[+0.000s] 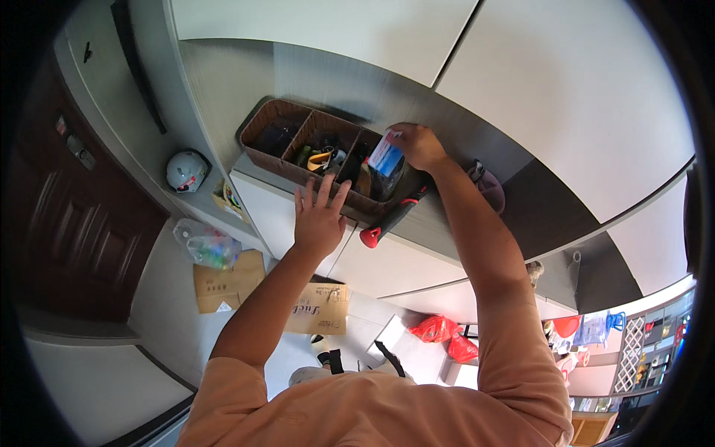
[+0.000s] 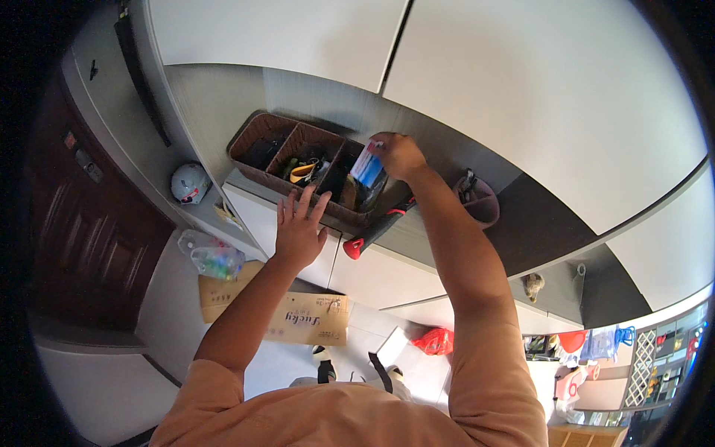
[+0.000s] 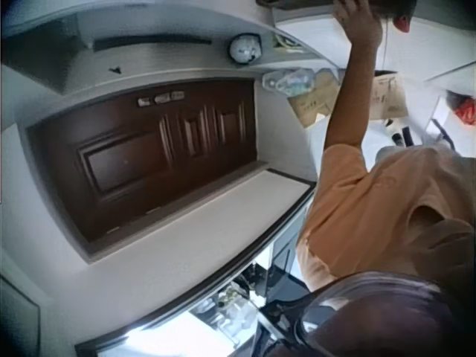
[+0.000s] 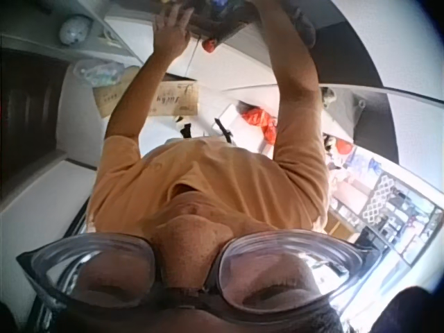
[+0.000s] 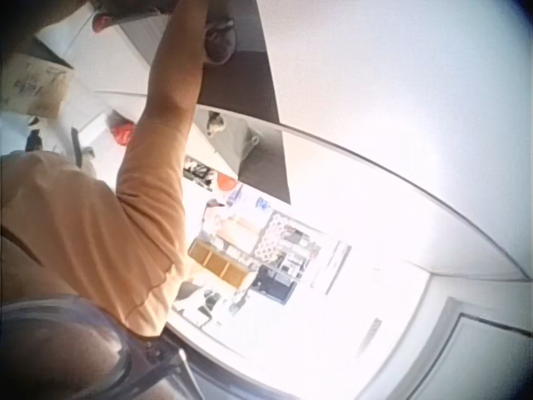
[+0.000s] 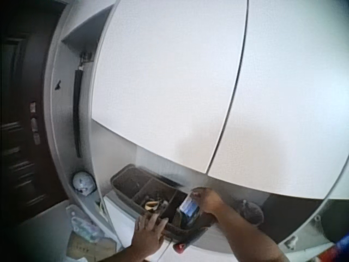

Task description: The person assembles a wooden cabinet by aligning panels, driving screws with a screwdriver, and attaching small plastic components to the frame.

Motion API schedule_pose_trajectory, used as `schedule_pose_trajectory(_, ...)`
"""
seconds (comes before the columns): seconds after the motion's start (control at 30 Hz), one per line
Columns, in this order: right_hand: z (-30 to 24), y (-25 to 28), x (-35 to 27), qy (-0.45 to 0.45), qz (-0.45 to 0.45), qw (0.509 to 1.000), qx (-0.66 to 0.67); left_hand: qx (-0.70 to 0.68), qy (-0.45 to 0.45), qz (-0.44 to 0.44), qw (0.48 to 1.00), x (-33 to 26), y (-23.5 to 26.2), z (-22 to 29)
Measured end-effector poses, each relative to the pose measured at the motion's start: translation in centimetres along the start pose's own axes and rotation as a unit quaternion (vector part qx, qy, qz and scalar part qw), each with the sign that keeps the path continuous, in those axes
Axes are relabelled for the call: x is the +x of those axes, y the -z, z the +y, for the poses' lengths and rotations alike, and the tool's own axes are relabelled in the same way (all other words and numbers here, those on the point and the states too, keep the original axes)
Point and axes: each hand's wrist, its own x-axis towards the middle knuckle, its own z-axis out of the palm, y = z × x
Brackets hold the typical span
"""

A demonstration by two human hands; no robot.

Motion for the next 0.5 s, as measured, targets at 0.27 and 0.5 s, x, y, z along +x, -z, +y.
schedule_pose_trajectory(0.27,-3.7,-4.1,-0.5,0.101,-0.146,0.911,-0.372,0.017,-0.016,-0.002,1.000,0.2,0.1,-0.2)
schedule_pose_trajectory(0.5,-3.8,-6.2,-1.0,0.047,-0.237,0.919,-0.311,-0.005,-0.021,0.011,1.000,0.3,0.1,-0.2)
